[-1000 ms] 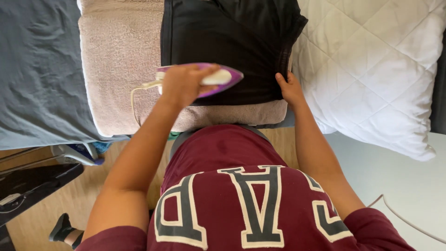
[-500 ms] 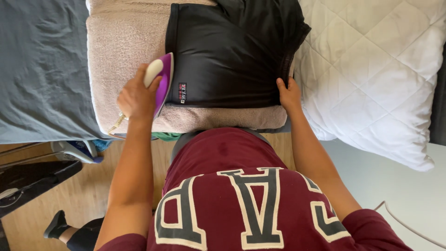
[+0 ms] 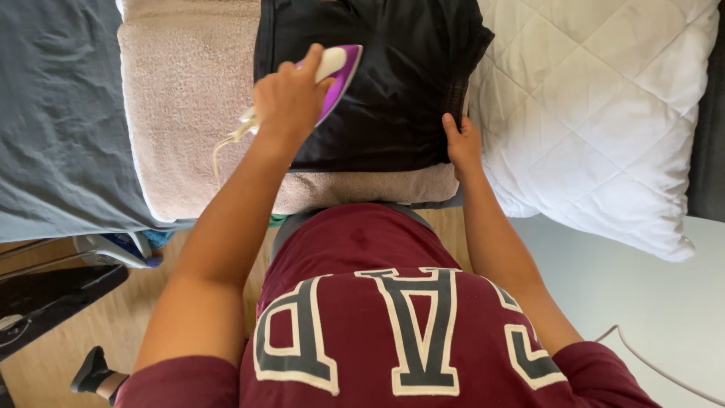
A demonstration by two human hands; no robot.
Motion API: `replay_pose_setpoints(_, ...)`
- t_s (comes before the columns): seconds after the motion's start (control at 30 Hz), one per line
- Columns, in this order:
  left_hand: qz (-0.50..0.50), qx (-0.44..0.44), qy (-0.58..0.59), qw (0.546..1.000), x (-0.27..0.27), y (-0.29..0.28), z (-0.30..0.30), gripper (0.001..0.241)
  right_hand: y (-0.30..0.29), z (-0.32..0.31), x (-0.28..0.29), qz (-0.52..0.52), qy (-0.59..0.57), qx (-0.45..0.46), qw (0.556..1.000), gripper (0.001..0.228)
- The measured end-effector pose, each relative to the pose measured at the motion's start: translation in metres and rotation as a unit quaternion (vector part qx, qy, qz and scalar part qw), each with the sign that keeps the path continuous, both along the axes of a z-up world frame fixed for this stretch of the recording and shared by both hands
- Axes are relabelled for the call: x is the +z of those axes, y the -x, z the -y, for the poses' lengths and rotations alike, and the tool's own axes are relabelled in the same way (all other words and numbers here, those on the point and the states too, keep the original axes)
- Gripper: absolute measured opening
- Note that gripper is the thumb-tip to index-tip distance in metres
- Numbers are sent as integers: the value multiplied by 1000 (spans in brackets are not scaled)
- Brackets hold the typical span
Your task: The person irons a light gray t-shirt with a Mickey Mouse graphic on a towel-covered surface, then folds it. They proceed to iron a pair of black shorts, smoothing the fabric and folding them neatly.
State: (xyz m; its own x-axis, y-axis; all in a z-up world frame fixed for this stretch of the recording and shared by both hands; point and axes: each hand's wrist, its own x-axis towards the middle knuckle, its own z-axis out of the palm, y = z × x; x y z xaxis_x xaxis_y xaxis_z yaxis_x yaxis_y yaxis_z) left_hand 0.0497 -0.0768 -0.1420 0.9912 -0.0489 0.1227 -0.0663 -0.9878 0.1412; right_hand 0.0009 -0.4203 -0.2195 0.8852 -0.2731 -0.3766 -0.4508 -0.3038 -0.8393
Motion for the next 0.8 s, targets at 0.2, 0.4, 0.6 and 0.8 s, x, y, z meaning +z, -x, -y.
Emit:
replay_pose_setpoints(0.2, -51, 87, -55, 993, -40, -19, -7, 58, -1, 3, 0, -10, 65, 35, 997, 40)
replay_pose_setpoints(0.4, -86, 173, 9, 981, -31, -29, -61, 43, -4, -4, 5, -32, 86, 33, 995, 35)
replay_pose_setpoints(0.6, -103, 185, 1, 977, -55, -45, -74, 47, -3, 0, 0, -25, 90, 35, 995, 33)
replay_pose_setpoints(0.8, -100, 256, -39, 961, -77, -48, -130, 54, 1, -2, 1, -11, 104, 31, 994, 36)
